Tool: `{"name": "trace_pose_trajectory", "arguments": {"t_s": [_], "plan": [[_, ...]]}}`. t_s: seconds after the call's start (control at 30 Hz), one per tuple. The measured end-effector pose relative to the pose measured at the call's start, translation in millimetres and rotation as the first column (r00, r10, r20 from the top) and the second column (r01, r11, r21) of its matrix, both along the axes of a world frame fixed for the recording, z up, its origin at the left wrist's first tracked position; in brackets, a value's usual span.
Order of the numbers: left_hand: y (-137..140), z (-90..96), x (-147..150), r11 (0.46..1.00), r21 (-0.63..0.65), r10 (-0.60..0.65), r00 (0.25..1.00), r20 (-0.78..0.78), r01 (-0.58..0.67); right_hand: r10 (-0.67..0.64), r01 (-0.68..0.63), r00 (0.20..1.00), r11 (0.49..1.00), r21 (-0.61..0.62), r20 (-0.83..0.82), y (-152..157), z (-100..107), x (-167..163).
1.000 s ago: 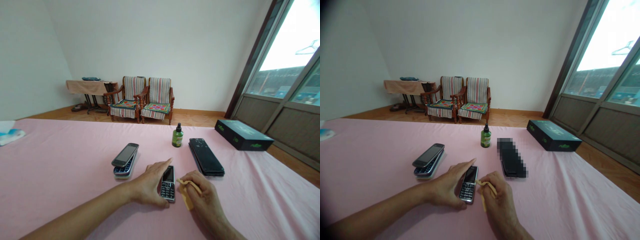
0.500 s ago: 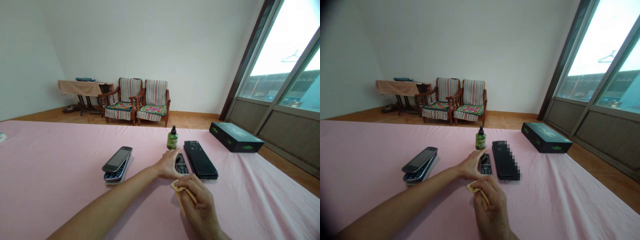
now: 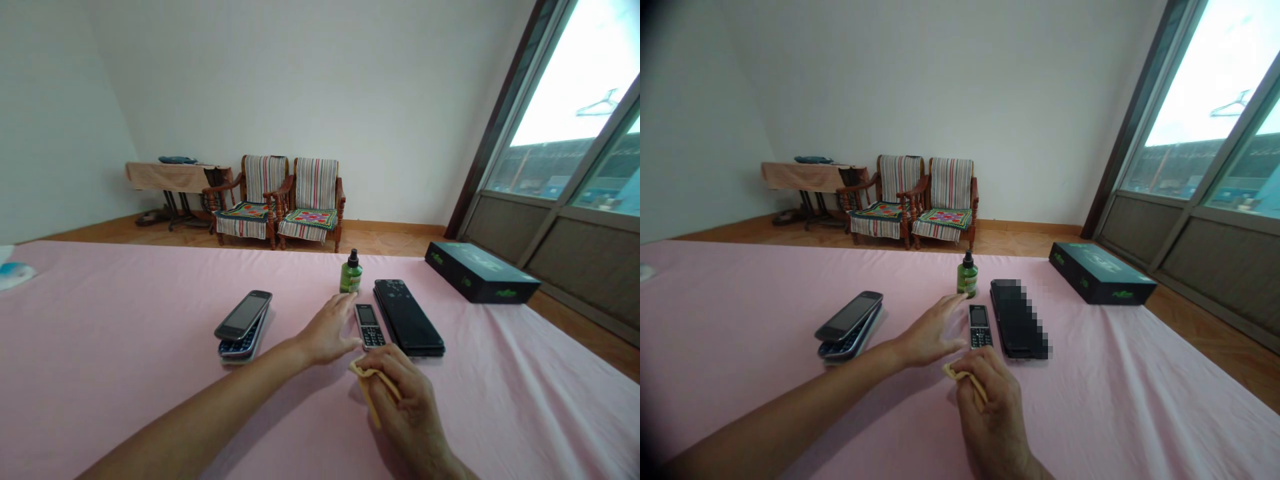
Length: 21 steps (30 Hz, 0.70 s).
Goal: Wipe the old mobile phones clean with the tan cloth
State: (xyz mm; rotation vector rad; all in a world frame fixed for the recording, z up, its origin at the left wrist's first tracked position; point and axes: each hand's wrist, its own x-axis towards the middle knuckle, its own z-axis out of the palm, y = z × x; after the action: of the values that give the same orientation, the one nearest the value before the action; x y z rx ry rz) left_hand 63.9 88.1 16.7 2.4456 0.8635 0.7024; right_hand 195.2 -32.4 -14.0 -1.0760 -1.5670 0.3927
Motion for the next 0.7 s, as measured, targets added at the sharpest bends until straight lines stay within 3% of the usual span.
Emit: {"name": "trace_pose_trajectory", "arguments": {"t_s": [0.13, 0.23, 0.3, 0.37, 0.43, 0.5, 0.6, 0.7], "plan": [[-27, 26.0, -45, 0.996, 0.052, 0.072, 0.997, 0.006, -0.073, 0.020, -0.022, 1.000, 0.995, -0.092, -0.022, -1, -2, -2], [-32, 42.4, -84, 0.937, 0.256, 0.269, 0.959, -0.089, -0.239, 0.034, -0.037, 0.999, 0.990, -0.136, -0.023, -2, -1, -5], [-29, 51.1, -106, 0.855, 0.389, 0.441, 0.876, -0.196, -0.343, 0.041, -0.046, 0.999, 0.986, -0.158, -0.034, -2, 1, -7], [-25, 57.3, -124, 0.783, 0.466, 0.584, 0.744, -0.325, -0.411, 0.040, -0.046, 0.998, 0.984, -0.171, -0.041, -2, 2, -8], [-22, 60.5, -136, 0.761, 0.456, 0.642, 0.638, -0.426, -0.461, 0.036, -0.042, 0.999, 0.984, -0.174, -0.034, -1, 2, -7], [-20, 61.1, -143, 0.782, 0.370, 0.622, 0.593, -0.512, -0.501, 0.037, -0.042, 0.999, 0.984, -0.175, -0.029, 0, 0, -6], [-19, 60.5, -148, 0.790, 0.296, 0.598, 0.573, -0.560, -0.536, 0.036, -0.045, 0.998, 0.983, -0.178, -0.053, 1, -4, -5], [-23, 61.9, -147, 0.774, 0.310, 0.621, 0.567, -0.541, -0.552, 0.030, -0.042, 0.997, 0.983, -0.176, -0.070, 1, -6, -4]]}}
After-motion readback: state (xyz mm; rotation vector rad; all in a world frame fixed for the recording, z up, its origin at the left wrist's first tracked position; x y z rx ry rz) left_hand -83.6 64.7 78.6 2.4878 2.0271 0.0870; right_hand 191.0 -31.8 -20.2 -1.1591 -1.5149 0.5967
